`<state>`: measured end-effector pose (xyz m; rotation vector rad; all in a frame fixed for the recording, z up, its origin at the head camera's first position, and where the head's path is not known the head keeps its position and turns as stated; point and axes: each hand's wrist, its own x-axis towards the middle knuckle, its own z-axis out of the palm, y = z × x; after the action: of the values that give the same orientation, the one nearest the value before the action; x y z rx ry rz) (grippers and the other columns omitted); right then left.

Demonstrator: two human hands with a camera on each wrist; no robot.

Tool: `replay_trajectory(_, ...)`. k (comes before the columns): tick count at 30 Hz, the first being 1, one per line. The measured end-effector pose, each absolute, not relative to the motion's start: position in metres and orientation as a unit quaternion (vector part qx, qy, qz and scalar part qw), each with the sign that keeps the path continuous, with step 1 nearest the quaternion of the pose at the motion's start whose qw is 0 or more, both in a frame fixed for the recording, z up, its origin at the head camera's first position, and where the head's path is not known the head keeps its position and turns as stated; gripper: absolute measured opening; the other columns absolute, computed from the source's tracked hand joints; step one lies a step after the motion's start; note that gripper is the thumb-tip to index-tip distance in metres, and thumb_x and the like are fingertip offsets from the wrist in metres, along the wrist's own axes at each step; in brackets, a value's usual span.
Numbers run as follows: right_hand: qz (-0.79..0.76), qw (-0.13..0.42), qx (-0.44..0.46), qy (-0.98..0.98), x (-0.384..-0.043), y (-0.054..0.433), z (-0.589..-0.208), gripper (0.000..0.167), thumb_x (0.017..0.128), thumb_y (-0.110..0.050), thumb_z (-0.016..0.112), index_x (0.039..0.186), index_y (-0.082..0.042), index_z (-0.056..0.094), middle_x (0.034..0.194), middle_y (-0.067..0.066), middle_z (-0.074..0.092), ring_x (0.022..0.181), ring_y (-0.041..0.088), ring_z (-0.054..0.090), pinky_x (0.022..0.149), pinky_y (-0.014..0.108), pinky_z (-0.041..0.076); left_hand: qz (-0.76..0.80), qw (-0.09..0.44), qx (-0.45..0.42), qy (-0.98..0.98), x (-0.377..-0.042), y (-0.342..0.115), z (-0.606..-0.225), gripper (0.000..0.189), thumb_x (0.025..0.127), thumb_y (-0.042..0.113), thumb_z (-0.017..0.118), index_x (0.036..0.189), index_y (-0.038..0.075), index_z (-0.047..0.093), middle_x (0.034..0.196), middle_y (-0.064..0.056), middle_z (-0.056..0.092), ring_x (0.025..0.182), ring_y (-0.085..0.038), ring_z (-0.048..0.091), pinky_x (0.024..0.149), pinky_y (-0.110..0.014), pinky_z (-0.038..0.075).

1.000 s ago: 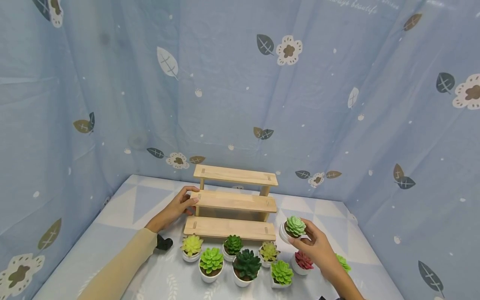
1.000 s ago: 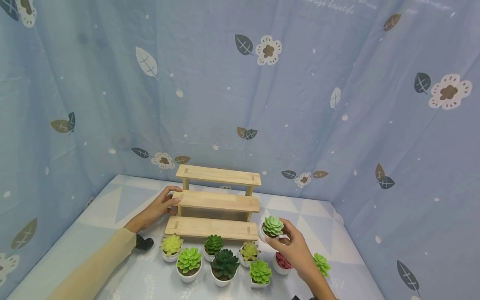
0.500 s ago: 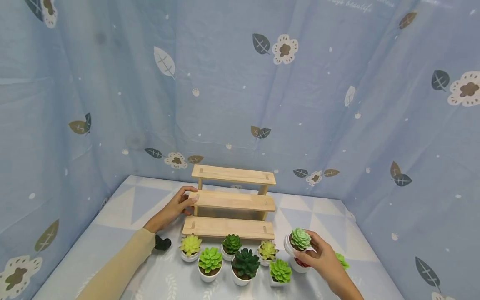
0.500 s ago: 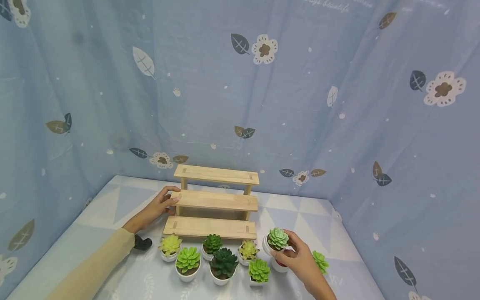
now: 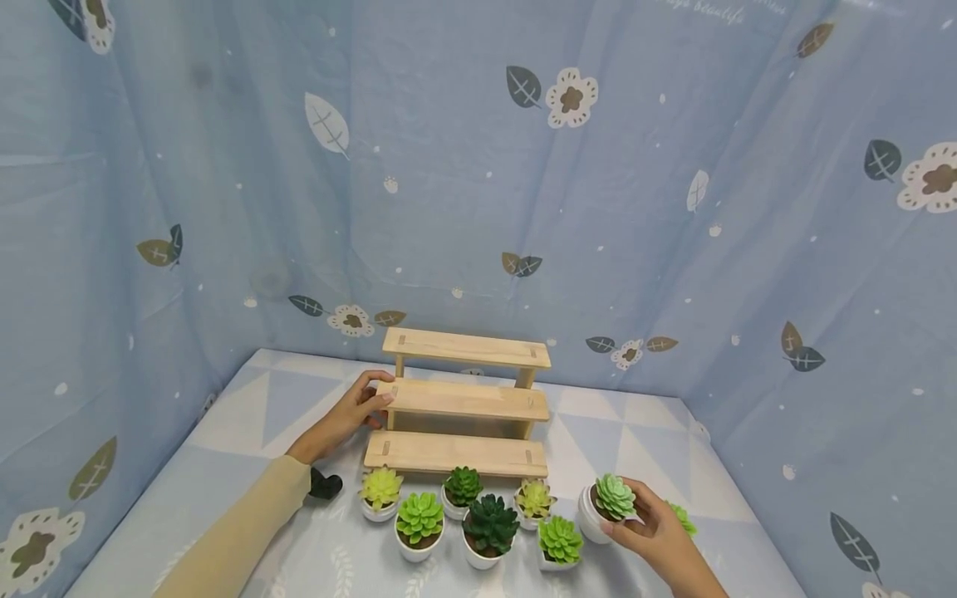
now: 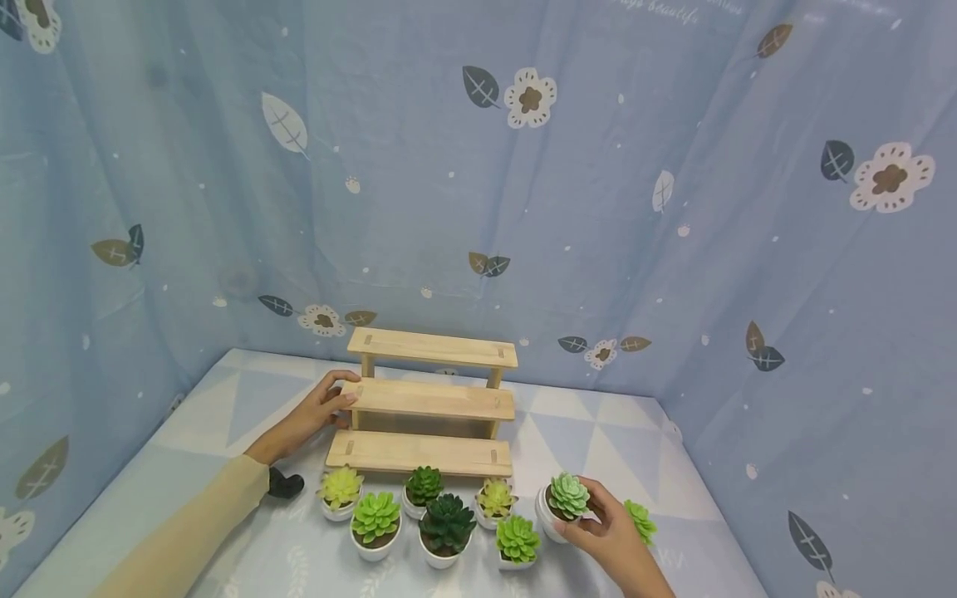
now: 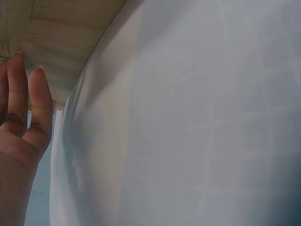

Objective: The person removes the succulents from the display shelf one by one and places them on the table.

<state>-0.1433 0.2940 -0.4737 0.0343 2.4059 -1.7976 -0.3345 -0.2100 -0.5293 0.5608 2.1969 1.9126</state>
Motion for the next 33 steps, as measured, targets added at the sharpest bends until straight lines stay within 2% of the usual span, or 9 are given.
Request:
replay_trajectory(2,-0.590,0.069,0.006,0.804,-0.140,0.297,-0.474,0.071,0.091,-0.017,0.080,0.151,-0.004,0.044,0.145,0.019,0.049,0.121,0.018,0.060,0.091,0.033,0.055,0.642,0.087,0.187,0.739,-0.335,-0.210,-0.530,0.048,0.108,0.042,0.055,0.149,0.027,0.036,0.117,-0.020,0.051,0.105,-0.043,0.055,0.086,-0.048,0.051)
replay_trajectory(9,-0.581,0.094,-0.030,0.808,-0.127,0.310,-0.479,0.074,0.096,-0.012,0.074,0.153,0.009,0.032,0.146,0.031,0.043,0.118,0.018,0.062,0.089,0.035,0.057,0.639,0.085,0.181,0.743,-0.335,-0.209,-0.530,0.047,0.108,0.043,0.055,0.149,0.029,0.037,0.119,-0.020,0.051,0.106,-0.043,0.056,0.086,-0.047,0.051)
replay_trajectory(14,-0.590,0.101,-0.043,0.800,-0.122,0.319,-0.485,0.076,0.096,-0.008,0.072,0.153,0.015,0.027,0.149,0.036,0.037,0.112,-0.004,0.060,0.092,0.031,0.055,0.638,0.084,0.181,0.743,-0.334,-0.209,-0.530,0.047,0.108,0.043,0.055,0.149,0.029,0.037,0.119,-0.020,0.051,0.106,-0.044,0.056,0.086,-0.046,0.051)
replay_trajectory(17,-0.592,0.102,-0.043,0.798,-0.118,0.322,-0.489,0.077,0.097,-0.007,0.071,0.152,0.018,0.025,0.151,0.040,0.032,0.111,-0.009,0.058,0.093,0.029,0.054,0.639,0.084,0.183,0.743,-0.334,-0.209,-0.530,0.047,0.108,0.042,0.054,0.149,0.029,0.036,0.119,-0.020,0.051,0.107,-0.045,0.056,0.086,-0.046,0.051)
replay_trajectory(19,-0.589,0.100,-0.034,0.801,-0.116,0.324,-0.492,0.077,0.096,-0.008,0.071,0.152,0.018,0.025,0.152,0.042,0.032,0.112,-0.006,0.060,0.093,0.030,0.054,0.641,0.085,0.183,0.741,-0.333,-0.209,-0.530,0.047,0.108,0.042,0.054,0.149,0.028,0.036,0.119,-0.020,0.051,0.107,-0.047,0.055,0.086,-0.046,0.051)
replay_trajectory(23,-0.577,0.087,-0.004,0.812,-0.112,0.328,-0.498,0.079,0.093,-0.010,0.076,0.151,0.017,0.029,0.150,0.043,0.034,0.120,0.019,0.063,0.090,0.032,0.056,0.643,0.087,0.185,0.738,-0.332,-0.209,-0.530,0.047,0.108,0.041,0.054,0.149,0.027,0.036,0.118,-0.020,0.051,0.109,-0.051,0.053,0.086,-0.047,0.051)
replay_trajectory(25,-0.575,0.087,0.001,0.813,-0.109,0.332,-0.501,0.079,0.091,-0.009,0.077,0.149,0.018,0.031,0.146,0.042,0.039,0.120,0.028,0.062,0.088,0.034,0.057,0.642,0.087,0.187,0.738,-0.331,-0.208,-0.530,0.047,0.108,0.041,0.054,0.150,0.027,0.036,0.118,-0.021,0.050,0.109,-0.052,0.052,0.086,-0.047,0.051)
replay_trajectory(30,-0.588,0.107,-0.003,0.802,-0.105,0.342,-0.509,0.068,0.093,-0.006,0.076,0.145,0.017,0.039,0.135,0.020,0.058,0.108,0.012,0.066,0.087,0.035,0.057,0.644,0.088,0.189,0.736,-0.331,-0.208,-0.531,0.047,0.108,0.041,0.054,0.150,0.026,0.036,0.117,-0.021,0.050,0.110,-0.052,0.052,0.086,-0.047,0.051)
replay_trajectory(33,-0.589,0.106,0.014,0.801,-0.103,0.345,-0.514,0.067,0.092,-0.010,0.078,0.144,0.013,0.043,0.133,0.015,0.059,0.109,0.013,0.066,0.086,0.037,0.057,0.648,0.085,0.192,0.732,-0.332,-0.208,-0.532,0.047,0.109,0.039,0.054,0.150,0.025,0.036,0.115,-0.021,0.050,0.108,-0.054,0.051,0.085,-0.048,0.051)
